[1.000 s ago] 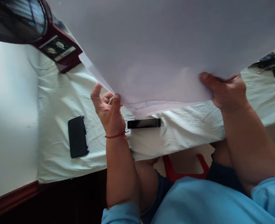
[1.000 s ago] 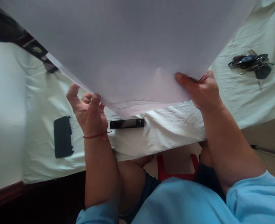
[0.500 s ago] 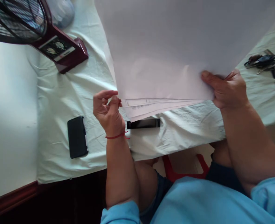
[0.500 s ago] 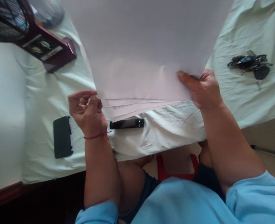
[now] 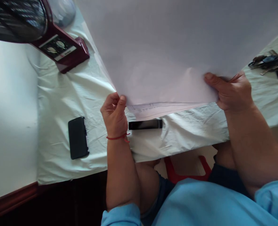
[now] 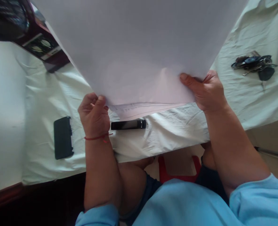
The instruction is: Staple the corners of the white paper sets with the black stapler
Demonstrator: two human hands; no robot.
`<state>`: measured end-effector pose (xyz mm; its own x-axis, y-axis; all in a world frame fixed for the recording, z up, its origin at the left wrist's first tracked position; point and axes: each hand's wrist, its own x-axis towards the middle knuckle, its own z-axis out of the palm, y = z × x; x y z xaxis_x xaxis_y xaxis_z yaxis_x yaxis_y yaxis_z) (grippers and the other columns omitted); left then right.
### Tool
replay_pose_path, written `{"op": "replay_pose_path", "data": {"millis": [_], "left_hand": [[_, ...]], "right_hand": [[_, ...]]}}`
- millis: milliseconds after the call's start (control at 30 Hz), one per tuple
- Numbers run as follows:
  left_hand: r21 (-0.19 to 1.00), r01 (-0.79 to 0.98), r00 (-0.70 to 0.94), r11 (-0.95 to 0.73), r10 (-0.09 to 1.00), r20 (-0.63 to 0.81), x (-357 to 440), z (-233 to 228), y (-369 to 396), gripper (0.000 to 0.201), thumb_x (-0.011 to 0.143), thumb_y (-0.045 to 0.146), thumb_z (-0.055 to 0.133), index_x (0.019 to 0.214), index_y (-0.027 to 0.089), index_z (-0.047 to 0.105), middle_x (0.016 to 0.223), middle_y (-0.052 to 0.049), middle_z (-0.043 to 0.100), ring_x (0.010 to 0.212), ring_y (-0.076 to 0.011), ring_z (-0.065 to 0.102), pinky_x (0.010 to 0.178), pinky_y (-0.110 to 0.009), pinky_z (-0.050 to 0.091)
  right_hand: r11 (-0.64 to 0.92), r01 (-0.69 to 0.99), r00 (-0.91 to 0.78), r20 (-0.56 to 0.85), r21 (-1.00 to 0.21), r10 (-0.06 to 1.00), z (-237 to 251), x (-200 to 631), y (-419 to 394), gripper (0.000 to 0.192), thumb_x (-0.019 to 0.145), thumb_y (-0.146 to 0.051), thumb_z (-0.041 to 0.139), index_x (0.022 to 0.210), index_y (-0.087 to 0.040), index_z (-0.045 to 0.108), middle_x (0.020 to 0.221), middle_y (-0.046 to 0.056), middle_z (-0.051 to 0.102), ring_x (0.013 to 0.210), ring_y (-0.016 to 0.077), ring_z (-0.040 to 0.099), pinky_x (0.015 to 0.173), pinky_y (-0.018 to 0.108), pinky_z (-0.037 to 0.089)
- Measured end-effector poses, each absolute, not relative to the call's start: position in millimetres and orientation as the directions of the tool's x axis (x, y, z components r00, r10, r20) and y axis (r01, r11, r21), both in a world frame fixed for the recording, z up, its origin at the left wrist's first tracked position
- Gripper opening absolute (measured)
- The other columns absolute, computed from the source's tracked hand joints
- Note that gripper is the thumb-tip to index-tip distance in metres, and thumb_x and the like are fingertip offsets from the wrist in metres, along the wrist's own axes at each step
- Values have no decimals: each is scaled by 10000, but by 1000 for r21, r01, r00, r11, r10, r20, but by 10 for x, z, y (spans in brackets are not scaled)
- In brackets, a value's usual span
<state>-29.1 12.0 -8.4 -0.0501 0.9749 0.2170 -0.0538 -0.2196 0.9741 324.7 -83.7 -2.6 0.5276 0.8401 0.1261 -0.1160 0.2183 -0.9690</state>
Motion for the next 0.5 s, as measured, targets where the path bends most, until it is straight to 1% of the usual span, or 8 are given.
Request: {"op": "replay_pose_path", "data": {"millis": [67, 133, 233, 300, 400, 500], "left_hand": [[972, -40, -44, -230, 973, 228, -299, -90, 129, 525, 757, 673, 1097, 882, 255, 806, 796, 36, 605, 739, -136, 517, 757, -295, 472], [971, -14, -69, -237, 969, 235, -300, -91, 141, 580, 749, 718, 1084, 822, 241, 761, 754, 46, 567, 707, -132, 467, 729, -297, 444], [969, 38, -119, -242, 962, 245, -297, -87, 160, 660, 778, 778, 1038, 718, 226, 680, 679, 66, 447, 668, -124, 362, 686, -300, 364], [965, 66, -128, -252, 957, 259, -293, -86, 167, 703, 789, 815, 1009, 683, 225, 641, 656, 74, 377, 663, -126, 316, 677, -307, 332], [956, 89, -132, -281, 948, 291, -283, -93, 170, 720, 801, 836, 989, 684, 226, 624, 661, 70, 380, 666, -128, 314, 663, -306, 310], [948, 79, -135, -307, 939, 315, -270, -107, 167, 671, 845, 795, 985, 729, 223, 654, 678, 61, 450, 666, -124, 385, 667, -295, 350]], "right_hand": [[224, -122, 528, 128, -967, 839, -16, 3232, -842, 670, 532, -588, 1190, 971, -229, 833, 1190, 11, 920, 1228, 277, 866, 1292, 568, 645], [223, -130, 531, 123, -966, 838, -1, 3212, -851, 648, 552, -575, 1188, 966, -223, 835, 1186, 17, 920, 1214, 276, 869, 1281, 565, 653], [213, -126, 527, 116, -969, 842, 15, 3185, -868, 628, 579, -584, 1178, 962, -218, 841, 1157, 10, 921, 1188, 270, 874, 1266, 553, 666], [211, -116, 523, 121, -971, 844, 15, 3178, -878, 619, 602, -585, 1171, 991, -218, 859, 1153, 6, 921, 1179, 265, 876, 1260, 543, 671], [208, -100, 521, 127, -973, 844, 3, 3183, -885, 605, 630, -580, 1162, 1030, -223, 883, 1154, 1, 922, 1170, 257, 879, 1255, 529, 675], [219, -100, 522, 137, -971, 842, -17, 3191, -875, 616, 628, -585, 1159, 1033, -222, 869, 1145, -1, 917, 1177, 258, 881, 1269, 528, 662]]}}
